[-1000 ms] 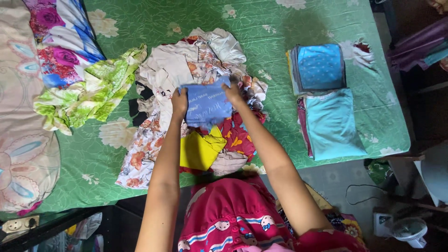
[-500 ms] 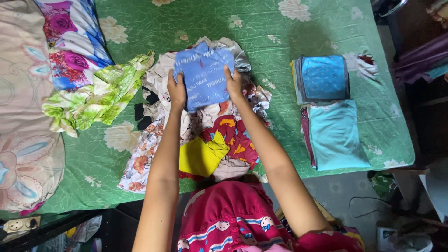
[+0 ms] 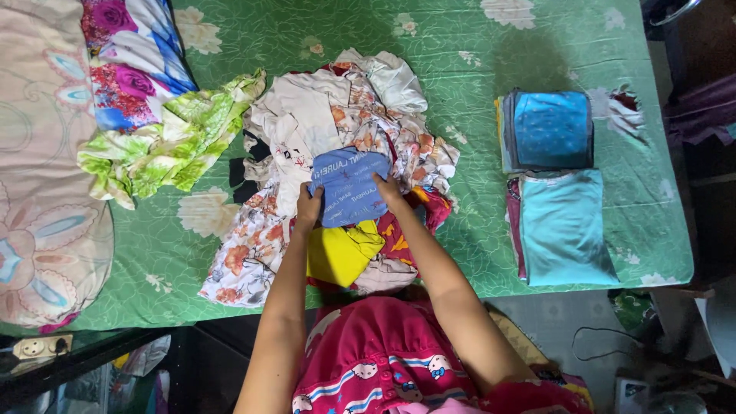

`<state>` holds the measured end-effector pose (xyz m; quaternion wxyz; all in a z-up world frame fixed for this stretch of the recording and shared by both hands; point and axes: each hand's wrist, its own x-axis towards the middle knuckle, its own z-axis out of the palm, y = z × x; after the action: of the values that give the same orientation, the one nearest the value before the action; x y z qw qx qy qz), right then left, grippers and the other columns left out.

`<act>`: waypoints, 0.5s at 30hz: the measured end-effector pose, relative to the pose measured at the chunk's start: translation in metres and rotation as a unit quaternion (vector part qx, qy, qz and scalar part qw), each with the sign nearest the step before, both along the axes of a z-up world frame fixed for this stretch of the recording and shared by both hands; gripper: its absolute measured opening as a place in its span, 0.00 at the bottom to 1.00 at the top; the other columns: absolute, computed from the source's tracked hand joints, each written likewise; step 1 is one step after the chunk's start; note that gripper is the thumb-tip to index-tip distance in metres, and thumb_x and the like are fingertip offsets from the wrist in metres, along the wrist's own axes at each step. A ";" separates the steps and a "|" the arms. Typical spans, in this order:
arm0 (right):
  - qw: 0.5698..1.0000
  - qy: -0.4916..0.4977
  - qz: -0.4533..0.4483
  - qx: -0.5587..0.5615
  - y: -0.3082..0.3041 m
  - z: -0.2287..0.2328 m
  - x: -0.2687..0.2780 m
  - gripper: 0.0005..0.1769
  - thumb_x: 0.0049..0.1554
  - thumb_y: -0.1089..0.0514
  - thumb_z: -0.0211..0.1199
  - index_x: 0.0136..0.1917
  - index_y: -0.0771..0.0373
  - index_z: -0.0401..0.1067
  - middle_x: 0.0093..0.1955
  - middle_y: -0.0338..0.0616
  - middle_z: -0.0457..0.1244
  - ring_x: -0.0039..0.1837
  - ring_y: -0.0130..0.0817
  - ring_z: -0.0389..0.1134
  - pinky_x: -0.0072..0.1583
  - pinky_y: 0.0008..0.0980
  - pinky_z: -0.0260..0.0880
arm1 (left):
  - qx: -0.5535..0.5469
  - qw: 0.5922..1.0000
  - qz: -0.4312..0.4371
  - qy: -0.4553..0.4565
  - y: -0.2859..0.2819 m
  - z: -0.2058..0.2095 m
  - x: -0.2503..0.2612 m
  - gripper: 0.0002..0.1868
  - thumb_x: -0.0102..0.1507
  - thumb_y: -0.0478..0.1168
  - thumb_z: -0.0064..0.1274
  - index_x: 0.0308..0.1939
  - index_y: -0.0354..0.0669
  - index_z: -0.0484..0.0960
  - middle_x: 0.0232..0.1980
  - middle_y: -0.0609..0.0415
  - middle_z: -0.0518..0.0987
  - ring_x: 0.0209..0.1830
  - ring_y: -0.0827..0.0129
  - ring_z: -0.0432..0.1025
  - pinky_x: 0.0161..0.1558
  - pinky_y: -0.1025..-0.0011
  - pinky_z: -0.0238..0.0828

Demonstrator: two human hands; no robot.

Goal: Folding laundry on a bed and organizing it into neat stacks.

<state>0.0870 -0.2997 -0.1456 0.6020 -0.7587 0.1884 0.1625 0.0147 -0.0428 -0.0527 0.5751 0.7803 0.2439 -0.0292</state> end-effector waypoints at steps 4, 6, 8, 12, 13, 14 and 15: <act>0.999 0.036 0.012 -0.029 0.004 0.042 -0.006 0.35 0.54 0.36 0.69 0.63 0.66 0.74 0.58 0.46 0.69 0.58 0.38 0.70 0.59 0.39 0.70 | -0.018 0.999 -0.003 0.033 0.007 -0.015 -0.002 0.28 0.63 0.53 0.56 0.59 0.40 0.74 0.50 0.40 0.82 0.49 0.55 0.77 0.54 0.63 0.71; 0.996 0.086 0.006 -0.009 0.009 0.076 -0.010 0.37 0.51 0.35 0.71 0.61 0.65 0.75 0.56 0.47 0.70 0.56 0.39 0.72 0.58 0.39 0.71 | -0.060 0.997 -0.017 0.051 0.009 -0.019 -0.003 0.33 0.62 0.58 0.59 0.61 0.37 0.75 0.52 0.43 0.82 0.50 0.59 0.77 0.54 0.65 0.72; 0.995 0.094 0.026 0.016 0.011 0.090 -0.012 0.36 0.51 0.36 0.71 0.61 0.65 0.76 0.56 0.46 0.71 0.55 0.39 0.72 0.56 0.40 0.72 | -0.098 0.993 -0.021 0.062 0.006 0.002 -0.004 0.36 0.60 0.59 0.60 0.62 0.35 0.75 0.52 0.43 0.82 0.49 0.60 0.77 0.53 0.65 0.73; 0.988 0.143 0.051 0.014 0.015 0.102 -0.011 0.33 0.52 0.37 0.73 0.58 0.66 0.76 0.54 0.46 0.71 0.52 0.37 0.73 0.55 0.39 0.73 | -0.205 0.970 -0.033 0.126 0.003 0.028 -0.003 0.41 0.58 0.60 0.63 0.63 0.32 0.75 0.53 0.44 0.83 0.46 0.62 0.79 0.49 0.65 0.77; 0.988 0.143 0.050 0.013 0.014 0.087 -0.011 0.33 0.52 0.37 0.73 0.58 0.66 0.76 0.54 0.46 0.71 0.52 0.37 0.73 0.55 0.39 0.73 | -0.205 0.970 -0.034 0.126 0.003 0.027 -0.003 0.41 0.58 0.60 0.63 0.63 0.32 0.75 0.53 0.44 0.83 0.46 0.62 0.79 0.49 0.65 0.77; 0.994 0.094 0.043 0.037 0.012 0.073 -0.010 0.31 0.51 0.39 0.74 0.56 0.65 0.77 0.51 0.45 0.71 0.50 0.36 0.72 0.53 0.38 0.73 | -0.222 0.964 -0.035 0.143 0.002 0.026 -0.003 0.40 0.58 0.60 0.64 0.62 0.32 0.76 0.53 0.44 0.83 0.46 0.61 0.79 0.49 0.64 0.78; 0.997 0.043 0.036 0.061 0.010 0.058 -0.008 0.28 0.50 0.41 0.74 0.54 0.65 0.79 0.48 0.44 0.72 0.47 0.35 0.72 0.50 0.38 0.73 | -0.239 0.957 -0.035 0.159 0.002 0.026 -0.002 0.40 0.58 0.59 0.64 0.62 0.31 0.76 0.53 0.43 0.83 0.46 0.61 0.80 0.48 0.64 0.78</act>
<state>0.0794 -0.2893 -0.0873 0.6323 -0.7191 0.1763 0.2279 0.0131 -0.0408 -0.0266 0.6971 0.6136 0.2904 -0.2308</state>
